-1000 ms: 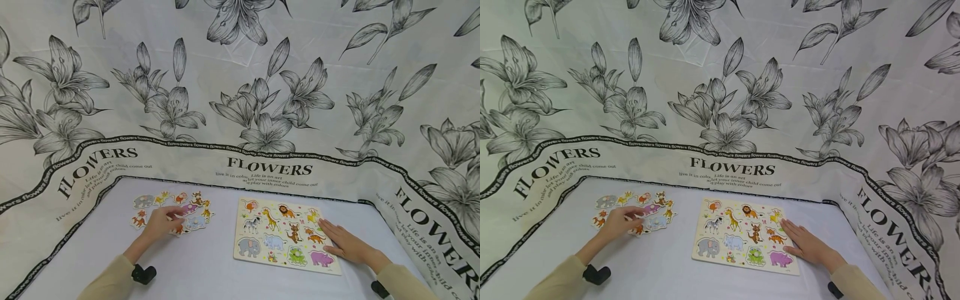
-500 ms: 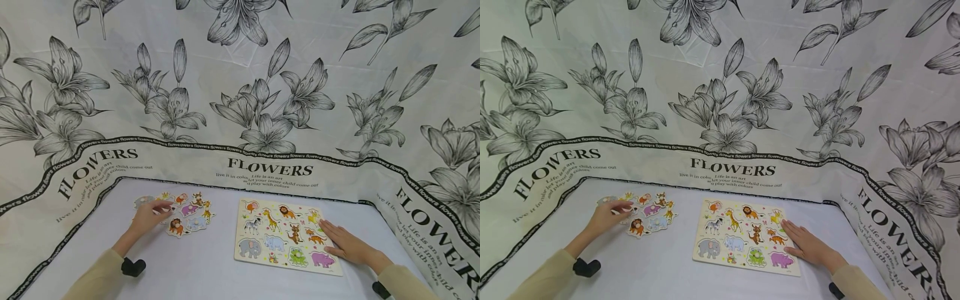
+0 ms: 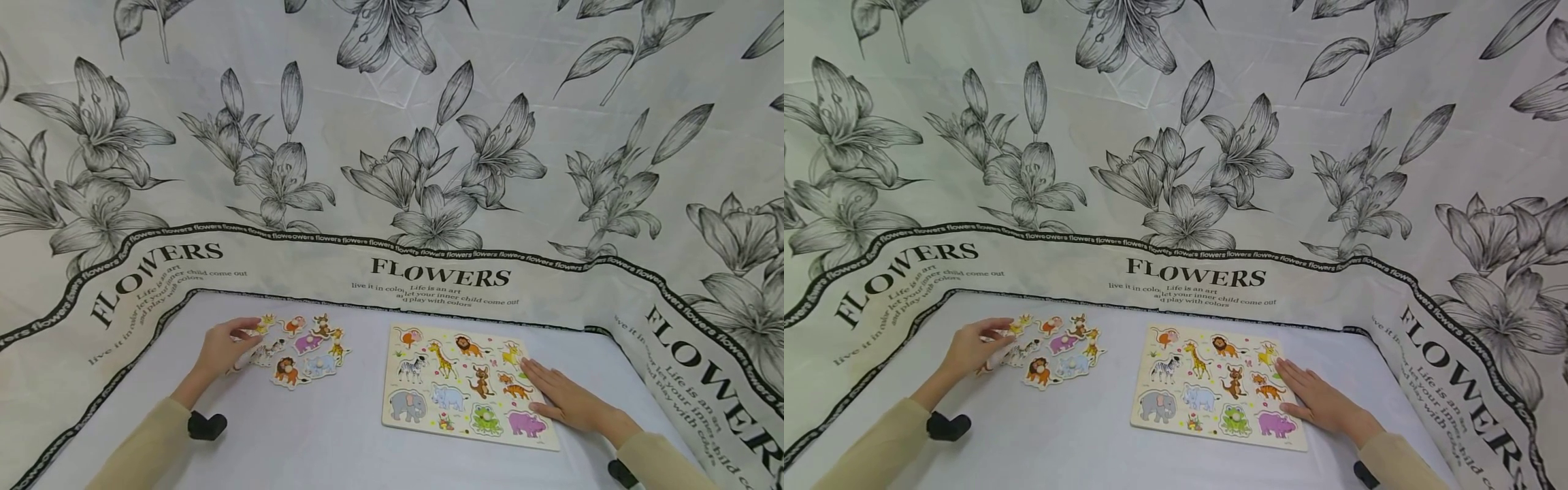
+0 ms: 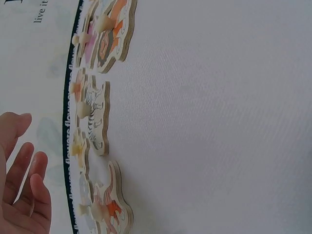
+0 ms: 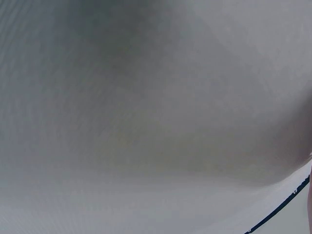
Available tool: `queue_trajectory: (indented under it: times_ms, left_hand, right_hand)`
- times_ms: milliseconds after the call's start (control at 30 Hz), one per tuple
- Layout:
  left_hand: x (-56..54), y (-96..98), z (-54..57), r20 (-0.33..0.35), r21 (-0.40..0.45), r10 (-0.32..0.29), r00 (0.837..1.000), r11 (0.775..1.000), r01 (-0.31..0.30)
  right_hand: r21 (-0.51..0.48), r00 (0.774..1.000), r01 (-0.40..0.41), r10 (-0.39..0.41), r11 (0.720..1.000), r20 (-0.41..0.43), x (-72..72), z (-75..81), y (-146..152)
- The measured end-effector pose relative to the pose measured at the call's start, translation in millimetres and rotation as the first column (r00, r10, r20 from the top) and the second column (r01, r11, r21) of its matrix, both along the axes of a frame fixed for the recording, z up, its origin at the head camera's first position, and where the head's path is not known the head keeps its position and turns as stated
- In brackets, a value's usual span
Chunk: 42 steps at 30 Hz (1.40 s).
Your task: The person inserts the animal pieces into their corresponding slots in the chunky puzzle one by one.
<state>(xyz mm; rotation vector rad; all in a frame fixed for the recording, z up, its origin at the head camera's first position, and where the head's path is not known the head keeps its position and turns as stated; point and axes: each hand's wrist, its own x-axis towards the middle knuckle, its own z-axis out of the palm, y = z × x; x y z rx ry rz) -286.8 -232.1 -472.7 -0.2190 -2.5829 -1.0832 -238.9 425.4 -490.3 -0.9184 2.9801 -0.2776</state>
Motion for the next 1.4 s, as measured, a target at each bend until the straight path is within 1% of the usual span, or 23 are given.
queue_trajectory:
  times_ms: [67, 267, 433, 567, 667, 800, 1000, 1200, 1300, 1400]
  left_hand:
    - [-2.6, -3.6, 0.6, 0.002, -0.004, 0.009, 1.0, 1.0, -0.009]
    - [-6.1, -11.0, 5.1, 0.012, -0.017, 0.007, 1.0, 1.0, -0.006]
    - [-9.2, -18.2, 8.1, 0.027, -0.017, 0.018, 0.999, 1.0, -0.017]
    - [-12.0, -25.2, 8.0, 0.05, -0.023, 0.013, 0.999, 1.0, -0.012]
    - [-14.0, -31.1, 6.9, 0.075, -0.05, 0.012, 0.997, 0.999, -0.008]
    - [-17.6, -38.2, 6.2, 0.091, -0.08, 0.003, 0.996, 0.997, 0.005]
    - [-22.6, -41.8, 4.9, 0.101, -0.104, 0.005, 0.995, 0.995, 0.006]
    - [-23.7, -45.1, 2.1, 0.151, -0.12, 0.052, 0.987, 0.992, -0.034]
    - [-23.6, -47.4, 1.0, 0.181, -0.123, 0.088, 0.98, 0.99, -0.067]
    - [-24.0, -50.0, -0.5, 0.211, -0.123, 0.106, 0.972, 0.989, -0.082]
  right_hand:
    - [-0.001, 1.0, -0.008, 0.008, 1.0, -0.01, 0.0, 0.8, 0]
    - [-0.009, 0.998, -0.036, 0.036, 0.999, -0.051, -0.4, 0.6, 2]
    - [0.011, 0.997, -0.039, 0.039, 0.999, -0.066, -0.9, -0.5, 3]
    - [0.022, 0.995, -0.048, 0.05, 0.999, -0.091, -0.8, -1.6, 4]
    - [0.025, 0.991, -0.064, 0.067, 0.998, -0.114, -0.2, -1.4, 3]
    - [0.027, 0.986, -0.086, 0.089, 0.996, -0.142, 0.8, 0.1, 2]
    - [0.022, 0.985, -0.092, 0.094, 0.996, -0.143, 1.7, 2.3, 2]
    - [0.018, 0.985, -0.099, 0.101, 0.995, -0.141, 0.5, 0.9, 3]
    - [0.014, 0.987, -0.093, 0.094, 0.996, -0.127, 0.4, 0.5, 2]
    - [0.012, 0.989, -0.086, 0.087, 0.996, -0.119, 0.6, 0.5, 2]
